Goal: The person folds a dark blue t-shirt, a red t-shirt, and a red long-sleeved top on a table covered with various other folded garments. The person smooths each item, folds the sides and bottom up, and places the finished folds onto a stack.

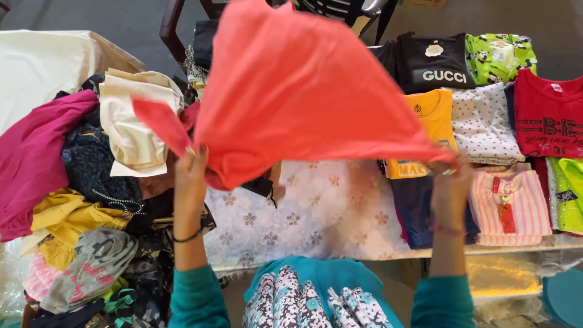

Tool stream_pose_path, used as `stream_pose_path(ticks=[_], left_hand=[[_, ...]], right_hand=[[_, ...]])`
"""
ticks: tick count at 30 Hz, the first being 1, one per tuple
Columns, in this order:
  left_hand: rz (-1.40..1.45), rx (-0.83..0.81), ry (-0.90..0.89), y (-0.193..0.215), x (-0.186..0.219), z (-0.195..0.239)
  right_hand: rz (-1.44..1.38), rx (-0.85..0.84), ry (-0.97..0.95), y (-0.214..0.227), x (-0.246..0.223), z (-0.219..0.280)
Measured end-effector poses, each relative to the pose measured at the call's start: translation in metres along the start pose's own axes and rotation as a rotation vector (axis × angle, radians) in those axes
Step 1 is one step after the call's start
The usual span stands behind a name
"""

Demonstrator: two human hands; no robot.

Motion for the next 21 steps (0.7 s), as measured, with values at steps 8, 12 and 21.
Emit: stream_pose_path(ticks=[8, 12, 21], left_hand=[[-0.292, 0.081, 0.354, 0.050, -0.306, 0.134], [-0.228, -0.071, 0.320, 0.015, -0.268, 0.167], [-0.174, 0.199, 0.441, 0.084, -0.266, 0.238]], right_hand=[[0.495, -0.194, -0.273, 0.071, 0.177, 0.146], [0.692, -0.396, -0.043, 0.052, 0.168, 0.180], [1.017, -0.295, 0.337, 0.007, 0.044, 0.160]])
Point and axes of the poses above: each hand's wrist, its own z-axis away from the middle knuckle, its own y-axis out of the back of the hand, x = y × z, the point moved 9 cm from there along -z, towards the middle knuckle, and after that the axes turned 1 degree about x, right-handed, at the moved point
